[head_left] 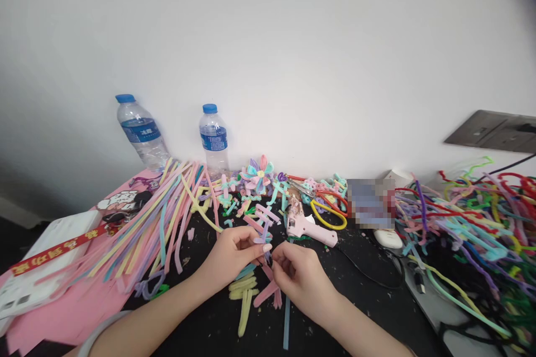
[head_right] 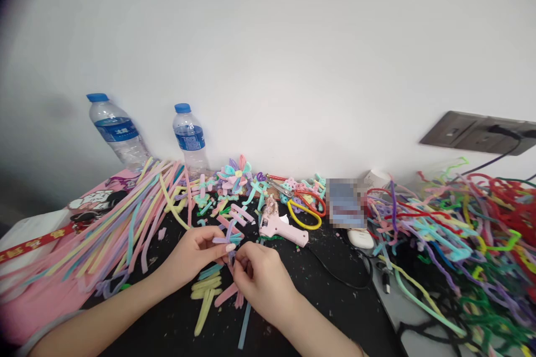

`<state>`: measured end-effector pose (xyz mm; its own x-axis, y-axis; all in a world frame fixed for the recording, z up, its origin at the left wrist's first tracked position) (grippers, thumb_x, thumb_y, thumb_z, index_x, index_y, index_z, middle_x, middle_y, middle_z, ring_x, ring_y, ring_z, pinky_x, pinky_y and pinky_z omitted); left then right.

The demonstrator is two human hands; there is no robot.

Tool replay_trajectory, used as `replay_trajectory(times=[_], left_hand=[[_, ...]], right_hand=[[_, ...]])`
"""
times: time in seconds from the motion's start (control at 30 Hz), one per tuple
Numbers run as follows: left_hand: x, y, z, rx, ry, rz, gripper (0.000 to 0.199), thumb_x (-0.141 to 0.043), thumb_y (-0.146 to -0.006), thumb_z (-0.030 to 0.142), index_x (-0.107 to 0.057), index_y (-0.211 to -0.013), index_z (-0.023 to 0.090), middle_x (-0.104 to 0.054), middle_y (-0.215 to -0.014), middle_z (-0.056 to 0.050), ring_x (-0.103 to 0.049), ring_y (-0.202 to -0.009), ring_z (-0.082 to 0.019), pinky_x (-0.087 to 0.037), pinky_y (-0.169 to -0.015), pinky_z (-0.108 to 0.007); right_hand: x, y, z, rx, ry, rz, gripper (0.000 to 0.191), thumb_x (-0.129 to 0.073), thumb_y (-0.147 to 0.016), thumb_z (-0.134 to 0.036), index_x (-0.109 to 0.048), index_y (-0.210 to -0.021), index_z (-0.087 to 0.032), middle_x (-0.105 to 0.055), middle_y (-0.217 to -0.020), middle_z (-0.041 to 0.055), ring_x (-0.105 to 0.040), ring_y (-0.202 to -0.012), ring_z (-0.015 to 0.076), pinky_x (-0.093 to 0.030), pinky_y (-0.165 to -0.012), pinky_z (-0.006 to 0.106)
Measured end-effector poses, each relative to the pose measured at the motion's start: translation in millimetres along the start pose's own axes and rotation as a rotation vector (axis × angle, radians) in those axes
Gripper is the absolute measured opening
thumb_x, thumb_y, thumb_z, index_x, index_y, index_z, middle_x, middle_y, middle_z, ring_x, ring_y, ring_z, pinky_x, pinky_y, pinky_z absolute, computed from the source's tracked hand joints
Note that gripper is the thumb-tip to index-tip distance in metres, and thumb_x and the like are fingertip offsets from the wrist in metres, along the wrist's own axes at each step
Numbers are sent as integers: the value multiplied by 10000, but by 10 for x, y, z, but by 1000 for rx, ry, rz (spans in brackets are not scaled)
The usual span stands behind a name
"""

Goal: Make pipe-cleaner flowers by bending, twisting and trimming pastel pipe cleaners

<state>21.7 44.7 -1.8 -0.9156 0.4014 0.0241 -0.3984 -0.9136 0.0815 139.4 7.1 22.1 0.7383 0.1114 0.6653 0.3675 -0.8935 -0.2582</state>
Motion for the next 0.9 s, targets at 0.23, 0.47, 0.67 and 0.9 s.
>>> replay_trajectory(times=[0.23,0.47,0.67,0.9], left_hand=[[0,-25,7,-24,40,-16,174,-638,-741,304,-605,-739,133,-581,-628,3,-580,-632,-147,-488,-608,-251],[17,-23,-20,44,154,7,183,-673,-722,290,-615,-785,129,-572,-673,12,-552,-616,-116,-483,-590,-228],[-57,14,-47,110,273,-86,200,-665,-737,317,-618,-762,124,-611,-668,-5,-592,-642,-135,-495,-633,-248],[-59,37,-54,130,313,-44,238,-631,-762,357,-638,-740,120,-632,-673,-25,-603,-639,-153,-523,-645,-293]], right_hand=[[11,9,-26,15,56,-43,130,-383,-849,-101,-429,-776,-199,-486,-653,-25,-472,-576,121,-339,-514,214],[32,-3,21,-32,26,-40,110,-358,-871,-117,-388,-811,-205,-470,-697,-15,-450,-626,139,-366,-559,240],[21,0,10,-14,5,-39,137,-330,-894,-147,-361,-776,-210,-476,-699,-11,-439,-620,138,-366,-568,245],[-5,11,-9,1,23,-77,161,-335,-890,-157,-330,-740,-217,-454,-679,-23,-432,-600,132,-340,-552,237]])
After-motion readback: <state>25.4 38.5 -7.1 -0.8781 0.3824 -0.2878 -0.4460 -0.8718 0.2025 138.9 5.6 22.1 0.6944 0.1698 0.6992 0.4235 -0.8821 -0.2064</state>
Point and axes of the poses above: each hand's wrist, its own y-axis away from the middle knuckle, its own x-axis out of the back of the hand, z = x × y, the point moved 7 cm from there along -y, towards the middle knuckle
